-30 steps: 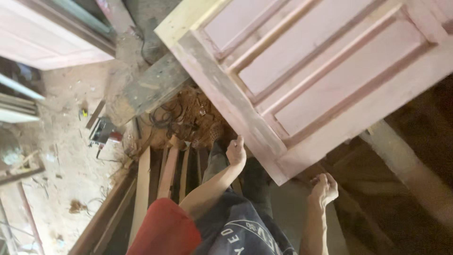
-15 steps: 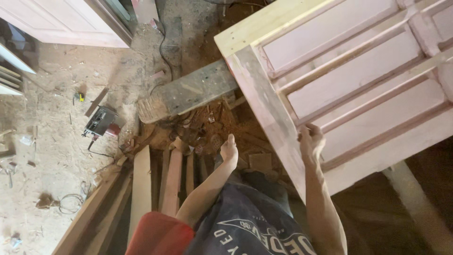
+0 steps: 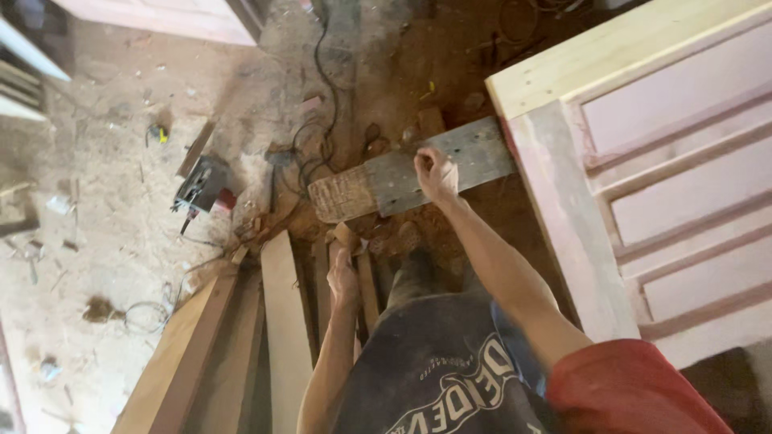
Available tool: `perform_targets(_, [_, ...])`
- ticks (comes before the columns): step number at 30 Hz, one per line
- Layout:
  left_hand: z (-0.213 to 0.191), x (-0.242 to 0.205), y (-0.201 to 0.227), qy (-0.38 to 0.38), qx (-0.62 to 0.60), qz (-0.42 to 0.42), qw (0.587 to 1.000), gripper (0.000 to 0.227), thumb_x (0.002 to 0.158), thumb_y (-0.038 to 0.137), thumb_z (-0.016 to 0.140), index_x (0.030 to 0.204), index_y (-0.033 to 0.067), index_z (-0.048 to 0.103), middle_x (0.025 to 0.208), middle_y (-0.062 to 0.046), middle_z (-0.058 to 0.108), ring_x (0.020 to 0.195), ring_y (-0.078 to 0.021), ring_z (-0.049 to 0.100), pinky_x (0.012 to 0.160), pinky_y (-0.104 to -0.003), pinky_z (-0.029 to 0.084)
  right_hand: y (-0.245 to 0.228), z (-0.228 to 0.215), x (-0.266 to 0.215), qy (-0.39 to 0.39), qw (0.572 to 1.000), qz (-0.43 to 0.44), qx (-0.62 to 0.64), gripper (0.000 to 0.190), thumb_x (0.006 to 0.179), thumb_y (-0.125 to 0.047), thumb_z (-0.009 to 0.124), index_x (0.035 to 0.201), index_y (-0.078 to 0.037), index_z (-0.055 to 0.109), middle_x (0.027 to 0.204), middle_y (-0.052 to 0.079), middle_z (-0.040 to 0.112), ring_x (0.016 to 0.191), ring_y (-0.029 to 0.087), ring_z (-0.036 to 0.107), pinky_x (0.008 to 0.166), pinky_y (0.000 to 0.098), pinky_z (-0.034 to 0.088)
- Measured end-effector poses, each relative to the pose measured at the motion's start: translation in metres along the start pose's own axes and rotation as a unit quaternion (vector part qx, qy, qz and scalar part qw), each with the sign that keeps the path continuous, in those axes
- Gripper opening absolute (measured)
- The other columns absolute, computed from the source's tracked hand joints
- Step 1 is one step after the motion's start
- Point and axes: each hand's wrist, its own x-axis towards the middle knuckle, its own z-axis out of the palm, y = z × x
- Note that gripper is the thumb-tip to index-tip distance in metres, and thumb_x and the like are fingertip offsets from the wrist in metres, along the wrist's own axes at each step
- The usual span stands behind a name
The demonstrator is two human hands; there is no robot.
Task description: The person applies a reddish filler to the joints and edges of a wooden door using a small putty knife and a flat board. The person repeatedly scoops filler from the board and spreads it into the grooves of the door frame.
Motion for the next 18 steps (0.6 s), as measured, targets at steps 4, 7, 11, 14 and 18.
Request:
perform_targets(4, [-0.050, 0.009, 0.001, 0.089, -0.069, -0.079, 0.991, 0.047, 0.092, 0.042, 0.069, 0.064, 0.0152, 0.042, 0.055, 0.000, 0.034, 0.044, -0.0160, 0.032, 0.042, -0.035, 0.024, -0.001, 0.036, 0.023, 0.052, 0.986, 0.036, -0.154, 0.022, 0.096, -0.039, 0.072, 0.093, -0.017, 0.075, 0.076, 0.008, 0.076, 0.060, 0.029, 0.071, 0.057, 0.0421, 0.057])
perform_targets(7, [-0.063, 0.005, -0.005, 0.126, -0.026, -0.079, 0.989, 0.047, 0.093, 0.041, 0.065, 0.062, 0.0126, 0.044, 0.052, 0.000, 0.035, 0.041, -0.0148, 0.033, 0.040, -0.035, 0.026, 0.002, 0.035, 0.023, 0.127, 0.984, 0.006, -0.127, 0.019, 0.094, -0.036, 0.074, 0.092, -0.017, 0.074, 0.073, 0.005, 0.074, 0.057, 0.026, 0.071, 0.055, 0.0394, 0.058])
perform_targets(11, [-0.059, -0.002, -0.007, 0.121, -0.027, -0.109, 0.986, 0.046, 0.095, 0.040, 0.065, 0.062, 0.0133, 0.045, 0.052, 0.000, 0.037, 0.041, -0.0145, 0.034, 0.040, -0.035, 0.028, 0.001, 0.037, 0.020, 0.140, 0.980, -0.027, -0.140, 0.018, 0.092, -0.032, 0.076, 0.094, -0.015, 0.073, 0.070, 0.006, 0.071, 0.056, 0.028, 0.068, 0.053, 0.0410, 0.055])
perform_targets(14, [-0.055, 0.007, -0.004, 0.118, -0.028, -0.094, 0.988, 0.048, 0.096, 0.041, 0.063, 0.062, 0.0125, 0.045, 0.052, 0.000, 0.036, 0.041, -0.0140, 0.033, 0.040, -0.035, 0.027, 0.001, 0.039, 0.020, 0.144, 0.978, -0.038, -0.143, 0.014, 0.094, -0.028, 0.075, 0.090, -0.016, 0.071, 0.071, 0.005, 0.070, 0.057, 0.028, 0.067, 0.052, 0.0415, 0.054])
perform_targets(18, [-0.074, 0.042, -0.004, 0.137, -0.094, -0.059, 0.984, 0.053, 0.099, 0.047, 0.057, 0.060, 0.0133, 0.042, 0.050, -0.001, 0.037, 0.040, -0.0157, 0.035, 0.040, -0.034, 0.028, -0.003, 0.037, 0.020, 0.151, 0.973, -0.062, -0.161, 0.010, 0.095, -0.025, 0.075, 0.092, -0.017, 0.070, 0.074, 0.005, 0.070, 0.059, 0.029, 0.068, 0.054, 0.0410, 0.054])
